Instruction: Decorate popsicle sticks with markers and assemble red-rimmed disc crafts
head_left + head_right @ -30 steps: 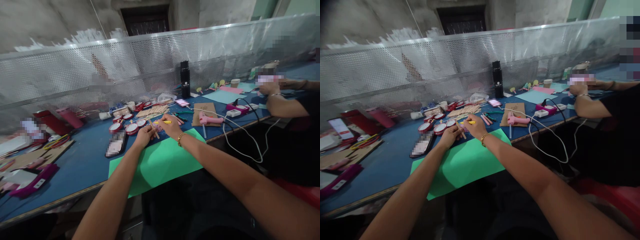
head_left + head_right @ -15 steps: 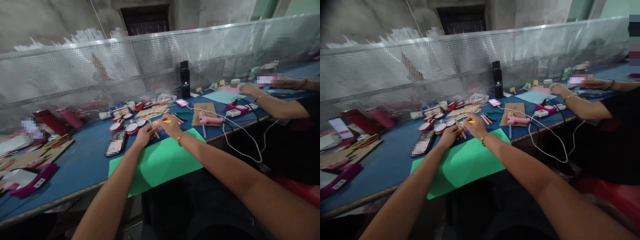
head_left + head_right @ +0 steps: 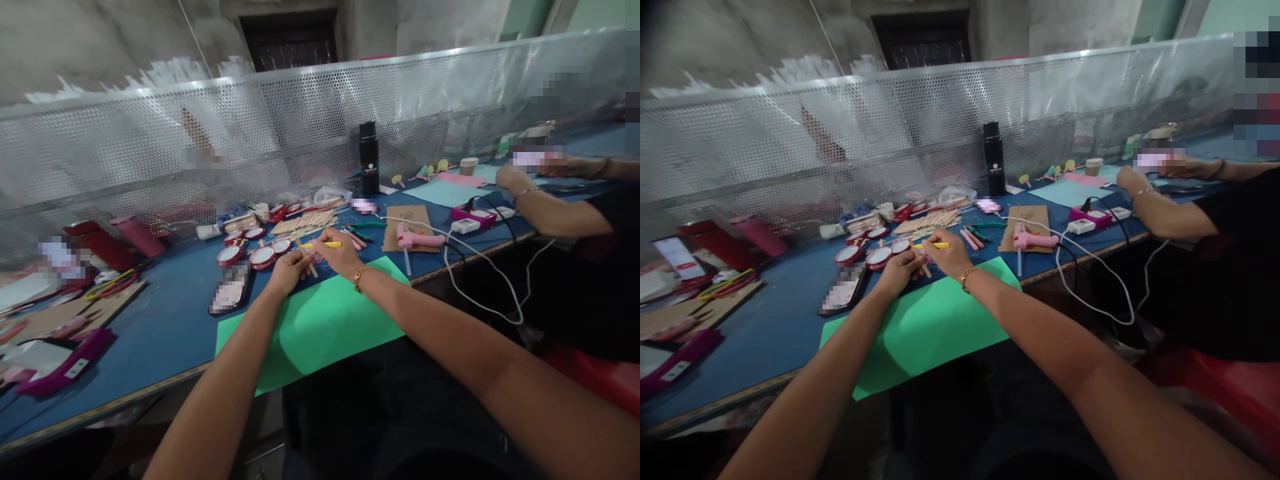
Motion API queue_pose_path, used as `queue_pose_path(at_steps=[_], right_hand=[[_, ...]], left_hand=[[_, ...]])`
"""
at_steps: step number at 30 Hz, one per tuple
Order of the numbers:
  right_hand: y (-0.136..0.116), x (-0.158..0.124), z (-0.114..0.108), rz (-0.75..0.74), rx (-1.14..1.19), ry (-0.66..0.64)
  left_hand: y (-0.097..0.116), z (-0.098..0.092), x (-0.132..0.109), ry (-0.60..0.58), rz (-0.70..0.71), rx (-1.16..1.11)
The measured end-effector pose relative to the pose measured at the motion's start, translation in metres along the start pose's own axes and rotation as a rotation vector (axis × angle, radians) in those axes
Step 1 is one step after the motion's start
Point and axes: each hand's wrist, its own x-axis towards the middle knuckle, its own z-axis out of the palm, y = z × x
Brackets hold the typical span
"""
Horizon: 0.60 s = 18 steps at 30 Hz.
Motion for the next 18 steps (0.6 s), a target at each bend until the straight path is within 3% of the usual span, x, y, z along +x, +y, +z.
queue_pose_path(at_steps=[18], right_hand=[[-0.0004,0.0013,-0.0008,0.018,-0.008,0.017]], left_hand=[[0.002,-0.0004,-0.0001,-0.001,-0.003,0.003]])
